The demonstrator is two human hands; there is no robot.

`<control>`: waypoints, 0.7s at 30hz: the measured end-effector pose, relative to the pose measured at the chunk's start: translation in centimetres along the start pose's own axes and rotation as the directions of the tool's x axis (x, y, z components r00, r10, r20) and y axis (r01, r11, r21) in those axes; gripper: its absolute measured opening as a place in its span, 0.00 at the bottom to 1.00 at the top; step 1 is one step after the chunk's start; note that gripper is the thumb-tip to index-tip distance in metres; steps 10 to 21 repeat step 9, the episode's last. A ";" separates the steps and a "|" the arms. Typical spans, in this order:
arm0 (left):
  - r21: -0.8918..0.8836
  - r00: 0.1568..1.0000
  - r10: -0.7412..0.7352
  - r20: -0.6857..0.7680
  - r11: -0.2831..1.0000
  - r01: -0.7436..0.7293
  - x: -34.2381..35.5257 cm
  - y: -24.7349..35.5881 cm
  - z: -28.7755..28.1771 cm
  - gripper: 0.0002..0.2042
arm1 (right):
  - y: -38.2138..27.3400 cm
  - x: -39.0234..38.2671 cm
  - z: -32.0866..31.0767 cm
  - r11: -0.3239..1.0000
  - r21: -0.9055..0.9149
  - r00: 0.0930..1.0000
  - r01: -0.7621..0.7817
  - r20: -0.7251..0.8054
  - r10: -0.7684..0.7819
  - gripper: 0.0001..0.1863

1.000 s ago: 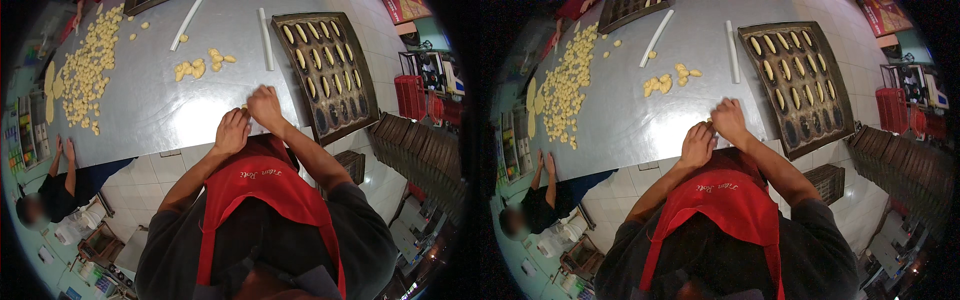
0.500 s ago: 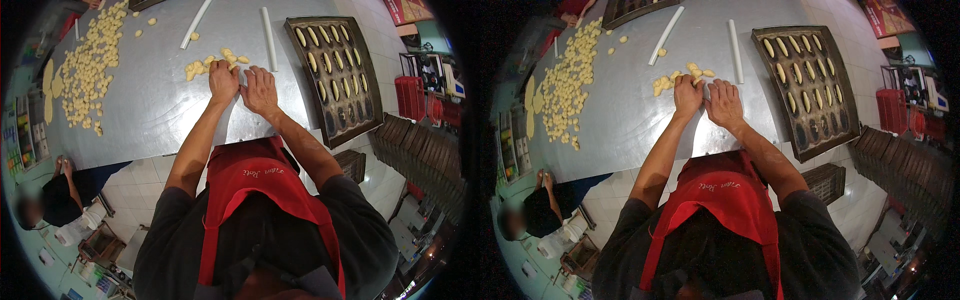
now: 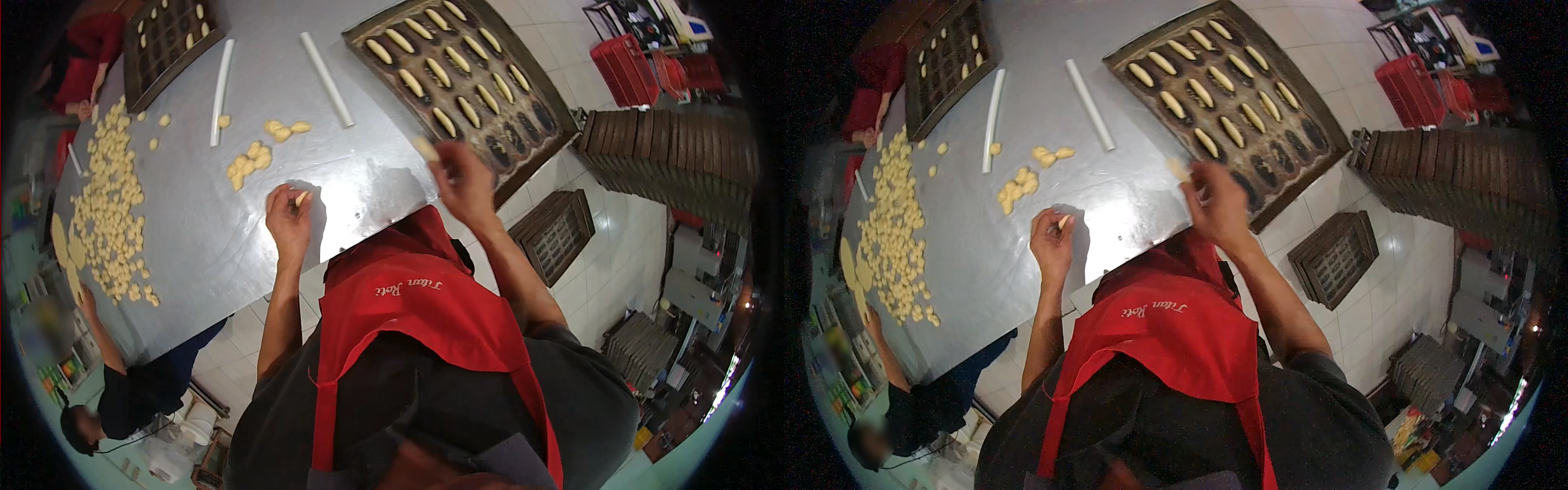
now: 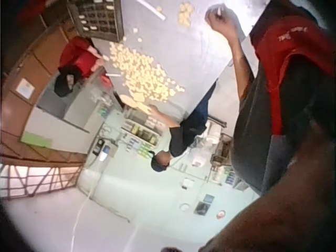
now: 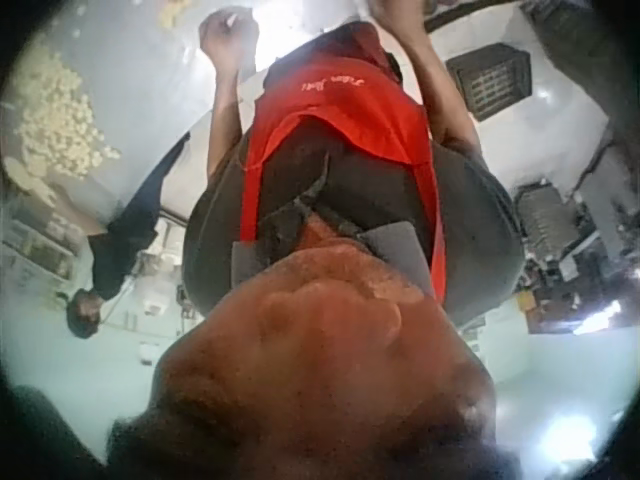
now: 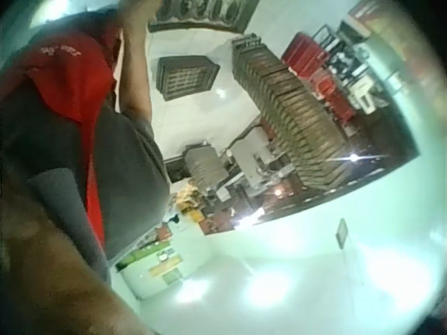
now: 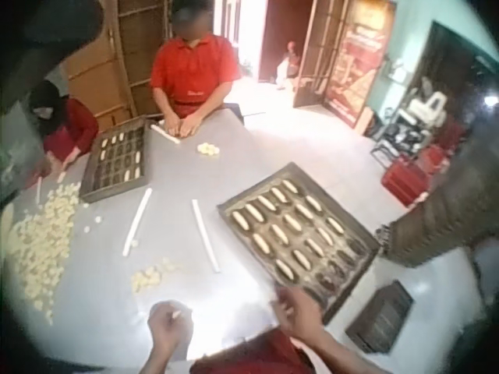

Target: Shaping small pieces of bread dough and placing them onto baking trays.

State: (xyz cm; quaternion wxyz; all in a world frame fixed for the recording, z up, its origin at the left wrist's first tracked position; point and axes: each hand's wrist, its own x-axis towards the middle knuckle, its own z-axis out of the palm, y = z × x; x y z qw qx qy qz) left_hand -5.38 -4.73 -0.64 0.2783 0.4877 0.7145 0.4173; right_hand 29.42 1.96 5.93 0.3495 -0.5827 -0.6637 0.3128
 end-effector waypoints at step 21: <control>0.025 0.969 -0.235 0.079 0.972 0.233 0.9 3.2 2.8 0.19 | 7.5 0.2 -5.9 0.859 -0.499 0.993 0.114 0.072 -0.090 0.29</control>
